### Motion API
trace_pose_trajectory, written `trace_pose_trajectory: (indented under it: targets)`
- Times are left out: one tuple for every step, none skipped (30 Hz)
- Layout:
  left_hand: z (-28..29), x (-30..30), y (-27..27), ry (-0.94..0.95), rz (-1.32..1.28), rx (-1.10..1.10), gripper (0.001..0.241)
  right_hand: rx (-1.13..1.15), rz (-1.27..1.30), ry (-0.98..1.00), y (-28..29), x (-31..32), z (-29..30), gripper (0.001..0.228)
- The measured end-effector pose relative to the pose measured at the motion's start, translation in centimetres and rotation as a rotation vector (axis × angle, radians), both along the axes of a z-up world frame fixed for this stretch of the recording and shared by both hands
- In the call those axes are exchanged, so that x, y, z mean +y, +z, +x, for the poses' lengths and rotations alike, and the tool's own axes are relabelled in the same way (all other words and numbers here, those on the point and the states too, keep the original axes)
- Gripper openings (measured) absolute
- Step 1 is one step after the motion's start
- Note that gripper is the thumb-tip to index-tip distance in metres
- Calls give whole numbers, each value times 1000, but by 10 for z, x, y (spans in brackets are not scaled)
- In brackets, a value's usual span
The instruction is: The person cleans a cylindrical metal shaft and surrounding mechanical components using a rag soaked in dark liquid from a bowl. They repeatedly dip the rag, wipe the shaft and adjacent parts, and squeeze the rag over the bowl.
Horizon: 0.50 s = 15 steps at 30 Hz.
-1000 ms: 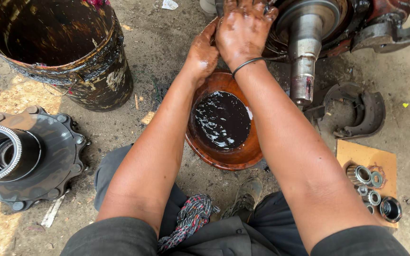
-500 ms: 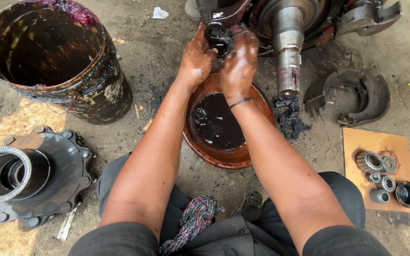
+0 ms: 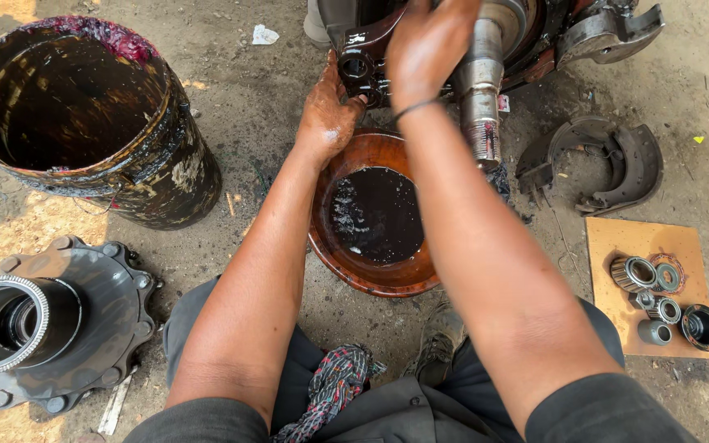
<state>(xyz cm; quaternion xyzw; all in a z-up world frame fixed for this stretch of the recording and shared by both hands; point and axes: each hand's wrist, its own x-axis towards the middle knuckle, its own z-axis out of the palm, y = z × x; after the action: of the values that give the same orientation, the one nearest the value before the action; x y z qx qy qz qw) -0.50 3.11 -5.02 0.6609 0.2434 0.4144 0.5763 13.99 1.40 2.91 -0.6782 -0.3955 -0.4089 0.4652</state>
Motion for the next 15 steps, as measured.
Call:
trace_pose_trajectory:
  targets:
    - [0, 1, 2, 2, 2, 19, 88, -163, 67, 7, -12, -6, -13, 37]
    - [-1, 1, 2, 6, 2, 39, 87, -65, 44, 116, -23, -11, -20, 35]
    - [-2, 2, 3, 9, 2, 60, 87, 33, 20, 225, -34, -17, -26, 35]
    - [-4, 1, 3, 21, 5, 115, 81, 132, -6, 334, -43, -21, -30, 36]
    - [-5, 1, 4, 33, 8, 170, 76, 155, -42, 336, -50, -23, -30, 37]
    - [-6, -1, 5, 41, 12, 227, 72, 179, -77, 333, -58, -28, -29, 37]
    - [-6, -3, 7, 44, 20, 160, 75, 202, -112, 331, -64, -31, -27, 37]
    - [-7, -5, 11, 47, 30, 92, 79, 289, -105, 368, -70, -36, -23, 41]
    - [-7, -7, 15, 49, 41, 23, 84, 376, -98, 405, -79, -43, -21, 44]
    - [-8, -9, 19, 80, 23, 110, 83, 461, -90, 446, -89, -48, -17, 48]
    - [-10, -11, 23, 111, 4, 198, 82, 453, -76, 501, -100, -54, -12, 49]
    - [-12, -14, 26, 141, -17, 288, 81, 448, -65, 556, -114, -63, -5, 49]
    - [-12, -16, 28, 184, -5, 324, 79, 442, -53, 611, -129, -71, 4, 50]
    - [-13, -19, 30, 228, 7, 362, 77, 471, -97, 526, -144, -80, 14, 45]
    - [-13, -22, 32, 271, 19, 400, 75, 499, -140, 441, -157, -89, 25, 41]
